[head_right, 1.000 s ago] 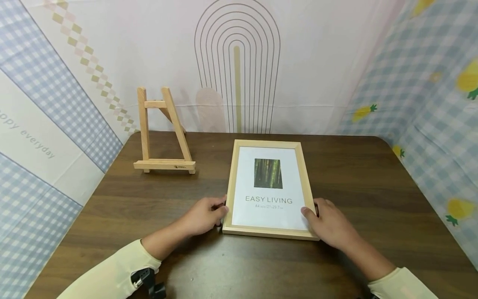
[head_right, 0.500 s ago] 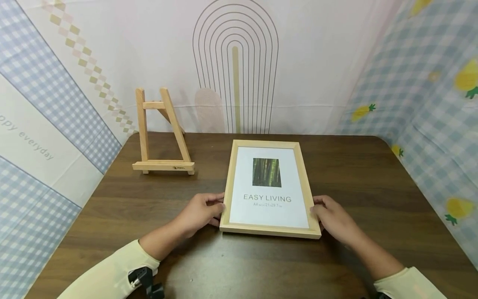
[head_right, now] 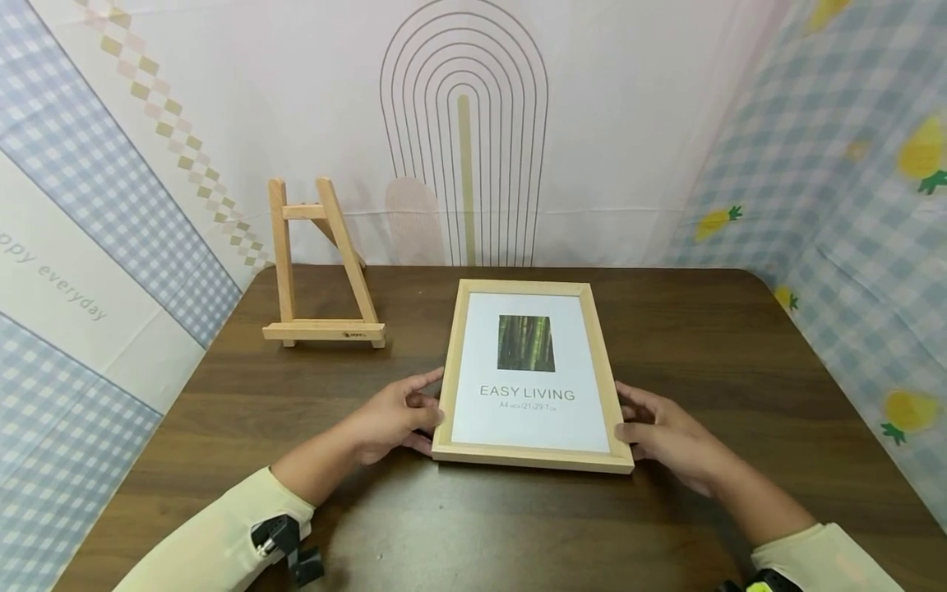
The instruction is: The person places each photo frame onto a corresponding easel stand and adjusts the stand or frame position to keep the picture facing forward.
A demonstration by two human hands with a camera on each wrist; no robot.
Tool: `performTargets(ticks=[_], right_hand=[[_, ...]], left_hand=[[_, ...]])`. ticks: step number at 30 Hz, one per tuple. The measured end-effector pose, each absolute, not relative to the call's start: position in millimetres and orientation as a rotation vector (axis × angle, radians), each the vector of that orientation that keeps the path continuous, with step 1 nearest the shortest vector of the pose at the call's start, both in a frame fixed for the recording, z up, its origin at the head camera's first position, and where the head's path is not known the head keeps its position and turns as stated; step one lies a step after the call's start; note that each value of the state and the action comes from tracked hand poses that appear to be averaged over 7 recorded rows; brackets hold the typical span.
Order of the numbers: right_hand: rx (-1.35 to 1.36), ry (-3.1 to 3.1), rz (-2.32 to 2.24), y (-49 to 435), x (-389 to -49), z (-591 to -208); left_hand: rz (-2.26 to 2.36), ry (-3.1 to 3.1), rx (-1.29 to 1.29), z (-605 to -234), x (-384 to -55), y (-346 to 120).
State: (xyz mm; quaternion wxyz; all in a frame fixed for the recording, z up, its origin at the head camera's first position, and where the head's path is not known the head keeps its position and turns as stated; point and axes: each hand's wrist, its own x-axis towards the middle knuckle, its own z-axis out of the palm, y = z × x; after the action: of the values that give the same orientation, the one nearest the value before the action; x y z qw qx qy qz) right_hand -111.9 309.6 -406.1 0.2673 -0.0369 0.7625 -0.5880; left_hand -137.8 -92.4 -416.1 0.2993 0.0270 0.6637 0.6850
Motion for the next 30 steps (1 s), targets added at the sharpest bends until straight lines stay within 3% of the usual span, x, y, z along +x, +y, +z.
performTargets(ticks=[30], right_hand=[[-0.235, 1.977, -1.741, 312, -115, -418]], left_hand=[[1.926, 1.728, 0.159, -425, -145, -101]])
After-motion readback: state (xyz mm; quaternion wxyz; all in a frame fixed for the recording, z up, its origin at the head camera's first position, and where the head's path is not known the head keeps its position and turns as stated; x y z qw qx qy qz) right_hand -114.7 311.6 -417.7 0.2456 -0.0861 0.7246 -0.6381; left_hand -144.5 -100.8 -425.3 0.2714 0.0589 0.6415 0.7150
